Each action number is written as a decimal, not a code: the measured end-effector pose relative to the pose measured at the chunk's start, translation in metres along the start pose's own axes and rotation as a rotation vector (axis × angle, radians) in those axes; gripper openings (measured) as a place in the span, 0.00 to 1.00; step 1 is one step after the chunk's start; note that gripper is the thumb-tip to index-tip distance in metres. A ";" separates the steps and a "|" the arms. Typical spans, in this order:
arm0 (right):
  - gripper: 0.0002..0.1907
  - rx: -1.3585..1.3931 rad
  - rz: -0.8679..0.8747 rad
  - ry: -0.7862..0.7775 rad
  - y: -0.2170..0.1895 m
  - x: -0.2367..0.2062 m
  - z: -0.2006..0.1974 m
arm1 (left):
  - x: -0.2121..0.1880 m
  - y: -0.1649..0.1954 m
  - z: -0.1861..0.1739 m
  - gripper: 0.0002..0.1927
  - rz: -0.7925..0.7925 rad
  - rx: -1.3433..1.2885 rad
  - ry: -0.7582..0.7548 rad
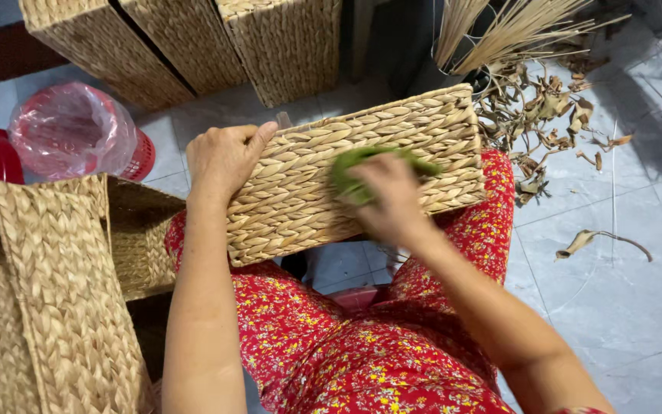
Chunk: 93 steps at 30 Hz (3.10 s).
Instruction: The person sits and wipes a woven water hyacinth storage basket with a green cloth, first rubbing the outer sides and lid area, then reaching inside to wipe the interior walls and bottom, then wiping the outside again before setting the basket aside and reaching for another basket.
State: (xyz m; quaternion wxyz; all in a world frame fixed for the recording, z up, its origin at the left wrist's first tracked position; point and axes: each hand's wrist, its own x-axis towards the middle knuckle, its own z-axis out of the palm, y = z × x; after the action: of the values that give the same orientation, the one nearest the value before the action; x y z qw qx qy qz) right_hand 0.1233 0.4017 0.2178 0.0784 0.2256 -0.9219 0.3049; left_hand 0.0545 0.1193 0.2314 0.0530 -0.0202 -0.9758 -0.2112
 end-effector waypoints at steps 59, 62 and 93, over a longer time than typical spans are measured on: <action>0.20 0.071 -0.109 0.002 -0.038 -0.033 0.007 | -0.018 0.026 -0.002 0.26 -0.112 -0.102 -0.046; 0.22 0.149 -0.391 -0.115 -0.079 -0.020 0.021 | -0.018 0.029 -0.006 0.26 -0.105 -0.062 -0.040; 0.18 1.151 0.628 0.642 0.134 -0.121 -0.098 | 0.034 0.277 0.071 0.22 0.215 -0.227 -0.110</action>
State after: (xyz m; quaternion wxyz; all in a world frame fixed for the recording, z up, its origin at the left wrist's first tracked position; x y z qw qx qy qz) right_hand 0.1695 0.6003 0.1918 0.1225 -0.1444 -0.5685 0.8006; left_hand 0.0309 0.4016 0.2851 0.0191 -0.1417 -0.9394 -0.3117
